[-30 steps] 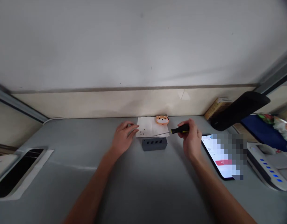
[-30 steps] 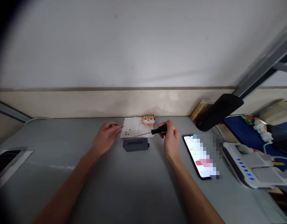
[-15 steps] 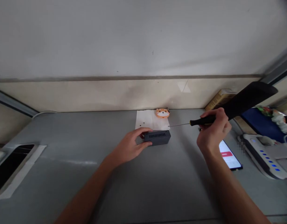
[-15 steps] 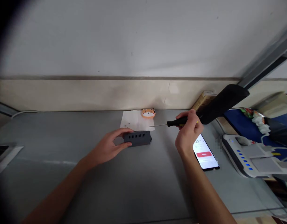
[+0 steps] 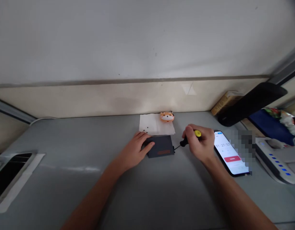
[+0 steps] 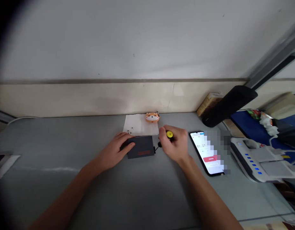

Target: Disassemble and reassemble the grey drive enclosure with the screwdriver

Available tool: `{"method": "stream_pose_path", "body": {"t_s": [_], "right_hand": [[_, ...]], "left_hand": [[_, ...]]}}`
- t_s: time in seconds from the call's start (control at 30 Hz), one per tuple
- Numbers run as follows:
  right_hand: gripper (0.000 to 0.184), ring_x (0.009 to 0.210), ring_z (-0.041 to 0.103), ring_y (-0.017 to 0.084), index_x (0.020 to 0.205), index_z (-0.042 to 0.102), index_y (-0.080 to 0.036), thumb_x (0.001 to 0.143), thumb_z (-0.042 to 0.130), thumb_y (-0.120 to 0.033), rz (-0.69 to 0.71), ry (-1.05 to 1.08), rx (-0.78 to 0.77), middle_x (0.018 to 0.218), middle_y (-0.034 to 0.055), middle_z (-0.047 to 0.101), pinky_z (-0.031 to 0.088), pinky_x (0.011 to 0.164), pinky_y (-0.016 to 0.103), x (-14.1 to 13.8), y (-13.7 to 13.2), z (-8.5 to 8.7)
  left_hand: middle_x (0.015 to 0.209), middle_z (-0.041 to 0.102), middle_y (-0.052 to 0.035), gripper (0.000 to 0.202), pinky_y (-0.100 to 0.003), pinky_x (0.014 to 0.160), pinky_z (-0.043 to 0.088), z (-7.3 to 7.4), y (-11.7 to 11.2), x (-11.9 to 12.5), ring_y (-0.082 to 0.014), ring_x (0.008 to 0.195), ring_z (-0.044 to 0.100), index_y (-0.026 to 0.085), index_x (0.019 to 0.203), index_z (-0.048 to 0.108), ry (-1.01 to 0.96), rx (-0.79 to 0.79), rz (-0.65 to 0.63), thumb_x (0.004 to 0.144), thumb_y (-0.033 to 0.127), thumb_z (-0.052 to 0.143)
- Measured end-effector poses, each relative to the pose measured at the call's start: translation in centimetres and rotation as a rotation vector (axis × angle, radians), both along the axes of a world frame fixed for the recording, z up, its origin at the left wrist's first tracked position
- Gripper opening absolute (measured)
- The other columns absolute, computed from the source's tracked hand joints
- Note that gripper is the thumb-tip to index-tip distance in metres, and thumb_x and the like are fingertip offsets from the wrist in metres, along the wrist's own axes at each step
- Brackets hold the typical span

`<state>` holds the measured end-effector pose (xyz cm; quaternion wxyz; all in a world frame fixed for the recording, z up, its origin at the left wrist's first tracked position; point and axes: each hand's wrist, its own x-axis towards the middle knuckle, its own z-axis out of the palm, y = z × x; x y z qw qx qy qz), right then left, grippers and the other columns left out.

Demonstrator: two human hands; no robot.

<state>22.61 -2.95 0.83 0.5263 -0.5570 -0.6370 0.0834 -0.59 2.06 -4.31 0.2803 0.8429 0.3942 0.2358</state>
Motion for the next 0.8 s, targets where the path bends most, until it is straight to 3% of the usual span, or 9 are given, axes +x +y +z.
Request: {"method": "stream_pose_path", "body": {"t_s": [0.23, 0.33, 0.43, 0.5, 0.63, 0.8], "right_hand": [[0.044, 0.042, 0.035, 0.01, 0.049, 0.04, -0.023, 0.093, 0.047, -0.027, 0.091, -0.148, 0.11, 0.043, -0.0025, 0.042, 0.027, 0.049, 0.029, -1.1, -0.5, 0.3], [0.043, 0.044, 0.031, 0.011, 0.051, 0.033, -0.024, 0.092, 0.044, -0.03, 0.081, -0.153, 0.102, 0.043, -0.0025, 0.038, 0.027, 0.05, 0.03, -1.2, -0.5, 0.3], [0.044, 0.045, 0.03, 0.012, 0.051, 0.03, -0.025, 0.093, 0.04, -0.037, 0.037, -0.137, 0.021, 0.044, -0.0016, 0.037, 0.028, 0.052, 0.031, -1.2, -0.6, 0.3], [0.046, 0.045, 0.033, 0.013, 0.051, 0.031, -0.026, 0.093, 0.039, -0.042, 0.012, -0.103, -0.022, 0.044, -0.0007, 0.039, 0.029, 0.052, 0.032, -1.3, -0.6, 0.2], [0.05, 0.045, 0.039, 0.013, 0.049, 0.036, -0.025, 0.093, 0.04, -0.048, -0.022, -0.006, -0.04, 0.043, 0.0002, 0.043, 0.029, 0.052, 0.032, -1.7, -0.6, -0.1], [0.054, 0.045, 0.041, 0.013, 0.048, 0.045, -0.024, 0.093, 0.042, -0.054, -0.114, 0.076, 0.004, 0.044, 0.0003, 0.046, 0.031, 0.052, 0.032, -0.7, -0.7, 0.2]], "left_hand": [[0.103, 0.069, -0.0062, 0.024, -0.043, 0.1, 0.052, -0.7, 0.7, -0.2, -0.0247, 0.108, 0.059, 0.022, 0.104, 0.069, 0.053, 0.104, -0.039, 0.103, 0.034, 0.048], [0.109, 0.069, -0.0064, 0.022, -0.045, 0.104, 0.051, 0.1, 0.0, -0.2, -0.0258, 0.113, 0.059, 0.024, 0.115, 0.067, 0.042, 0.093, -0.022, 0.1, 0.033, 0.053], [0.129, 0.063, -0.0075, 0.048, -0.048, 0.109, 0.047, 1.1, -1.0, -0.2, -0.0294, 0.125, 0.056, 0.029, 0.135, 0.057, 0.079, 0.038, -0.055, 0.089, 0.037, 0.07], [0.135, 0.06, -0.0071, 0.062, -0.051, 0.112, 0.044, 1.4, -1.6, 0.0, -0.0312, 0.129, 0.054, 0.032, 0.139, 0.054, 0.125, 0.018, -0.084, 0.083, 0.034, 0.078], [0.132, 0.061, -0.0062, 0.055, -0.051, 0.114, 0.042, 1.0, -1.8, 0.5, -0.0307, 0.13, 0.054, 0.029, 0.132, 0.058, 0.126, 0.049, -0.061, 0.081, 0.026, 0.078], [0.129, 0.062, -0.0057, 0.055, -0.049, 0.112, 0.045, 0.2, -1.6, 1.0, -0.0308, 0.127, 0.056, 0.029, 0.13, 0.058, 0.105, 0.055, -0.043, 0.08, 0.032, 0.081]]}}
